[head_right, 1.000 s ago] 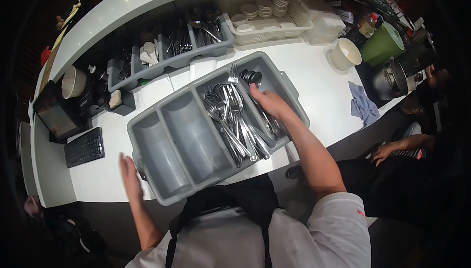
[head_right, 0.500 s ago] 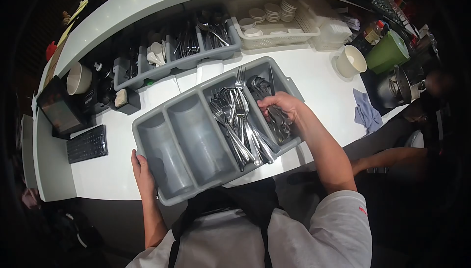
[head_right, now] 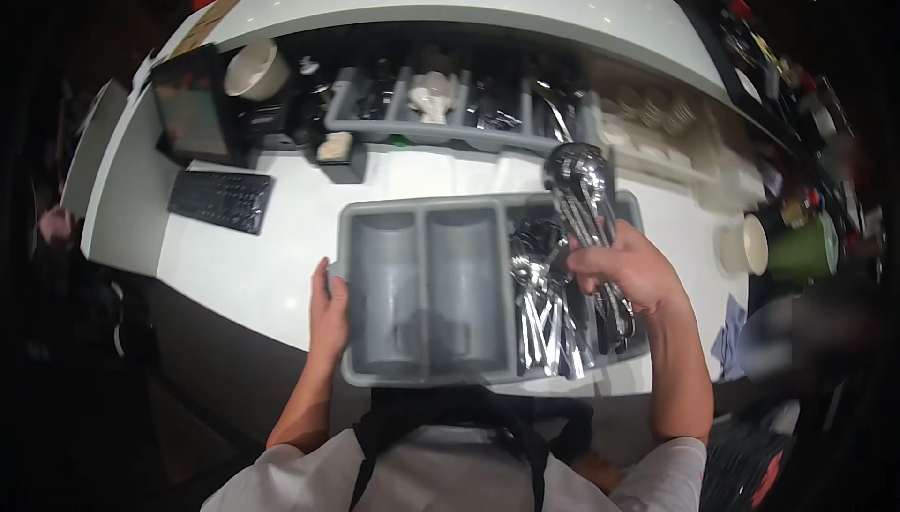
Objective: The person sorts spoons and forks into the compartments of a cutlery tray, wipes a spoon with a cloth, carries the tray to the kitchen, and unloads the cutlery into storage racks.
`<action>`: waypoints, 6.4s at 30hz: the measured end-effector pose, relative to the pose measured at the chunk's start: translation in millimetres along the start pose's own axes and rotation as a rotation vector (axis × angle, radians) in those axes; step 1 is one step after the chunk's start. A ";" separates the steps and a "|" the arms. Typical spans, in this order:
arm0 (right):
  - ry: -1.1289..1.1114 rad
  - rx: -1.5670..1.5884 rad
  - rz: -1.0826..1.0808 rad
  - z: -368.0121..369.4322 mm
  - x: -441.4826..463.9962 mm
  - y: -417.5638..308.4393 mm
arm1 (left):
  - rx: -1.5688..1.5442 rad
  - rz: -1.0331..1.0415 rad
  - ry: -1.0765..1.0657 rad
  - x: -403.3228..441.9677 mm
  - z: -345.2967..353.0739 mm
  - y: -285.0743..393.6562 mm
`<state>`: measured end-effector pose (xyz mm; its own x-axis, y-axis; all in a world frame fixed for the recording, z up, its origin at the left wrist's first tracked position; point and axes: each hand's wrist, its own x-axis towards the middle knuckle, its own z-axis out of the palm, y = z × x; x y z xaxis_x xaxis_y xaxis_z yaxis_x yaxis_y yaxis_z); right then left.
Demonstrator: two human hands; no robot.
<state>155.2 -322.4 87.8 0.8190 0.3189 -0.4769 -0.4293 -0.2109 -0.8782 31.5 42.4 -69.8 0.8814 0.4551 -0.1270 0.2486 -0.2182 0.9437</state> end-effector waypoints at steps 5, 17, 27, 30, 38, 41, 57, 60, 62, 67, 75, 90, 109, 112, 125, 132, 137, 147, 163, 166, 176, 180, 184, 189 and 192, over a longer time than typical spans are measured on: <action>-0.097 -0.897 -0.409 93.5 114.7 -56.5 | -0.171 0.000 -0.041 1.6 -2.5 -9.8; 0.194 -0.657 0.077 233.9 439.9 -106.2 | -0.396 0.007 0.056 4.3 -87.7 -15.5; 0.338 -0.778 0.089 229.9 549.8 -74.7 | -0.470 -0.077 0.143 30.1 -137.2 -20.5; 0.387 -0.902 0.003 233.8 550.0 -72.6 | -0.456 -0.079 0.124 32.1 -134.7 -25.7; 0.567 -0.783 -0.114 252.6 479.4 -84.8 | -0.449 -0.086 0.039 37.0 -123.4 -21.1; 0.533 -0.371 -0.147 244.0 454.4 -84.7 | -0.455 -0.045 0.009 44.1 -118.9 -11.1; 0.494 -0.189 -0.590 35.9 47.1 -49.2 | -0.471 0.121 -0.179 22.7 -72.3 29.5; 0.496 -0.360 -0.393 -0.7 12.8 19.5 | -0.358 0.136 -0.392 1.9 -23.8 59.1; 0.531 -0.464 -0.290 -11.6 2.9 66.8 | -0.112 0.220 -0.606 -4.7 13.5 73.3; 0.503 -0.675 -0.201 4.6 2.1 97.7 | 0.356 0.719 -0.596 19.9 145.9 107.2; 0.651 -0.458 -0.410 -14.7 45.6 120.9 | 0.319 0.555 -0.605 51.8 221.5 116.8; 0.441 -0.155 -0.676 -41.0 88.4 83.2 | 0.122 0.688 -0.451 63.5 259.5 192.4; 0.478 -0.038 -0.370 -114.7 21.6 96.6 | 0.730 0.722 -0.633 45.3 196.0 110.5; 0.371 0.013 -0.285 -119.7 17.1 106.5 | 0.692 0.712 -0.638 48.1 195.5 106.8; 0.352 -0.468 -0.032 -99.3 73.7 134.6 | 0.491 0.505 -0.694 51.9 195.1 120.9; 0.353 -1.135 -0.159 -85.1 90.3 152.9 | -0.113 0.400 -0.685 68.0 189.6 140.9; 0.441 -0.568 -0.562 -57.6 58.3 91.8 | 0.049 0.734 -0.426 54.5 188.2 198.5; 0.539 -0.241 -0.312 -82.9 46.0 124.6 | 0.805 0.772 -0.618 40.4 200.8 147.9; 0.492 -0.830 -0.741 -15.1 90.5 104.3 | -0.161 0.286 -0.627 76.5 204.0 116.3; 0.313 -0.709 -0.597 -16.4 100.5 88.8 | -0.120 0.323 -0.579 77.2 205.2 114.0; 0.275 -0.252 -0.793 -22.3 110.9 45.4 | -0.206 0.547 -0.351 78.1 212.1 132.5; 0.289 -0.313 -1.012 -19.4 74.6 -0.2 | -0.234 0.795 -0.191 52.9 207.6 201.6; 0.339 -0.294 -1.055 -35.7 39.6 -23.7 | -0.467 0.782 -0.317 24.5 212.2 243.8; 0.660 -0.459 -1.074 -69.3 -0.3 -14.2 | -0.423 0.875 -0.408 15.0 243.4 232.3; 0.657 -0.577 -0.823 -107.4 -0.6 29.8 | 0.371 1.185 -0.457 39.2 254.5 170.7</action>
<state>182.8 -428.1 65.8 0.8775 0.0549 0.4765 0.4099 -0.6015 -0.6856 210.8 -196.8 8.6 0.6767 -0.4875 0.5517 -0.7310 -0.5345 0.4242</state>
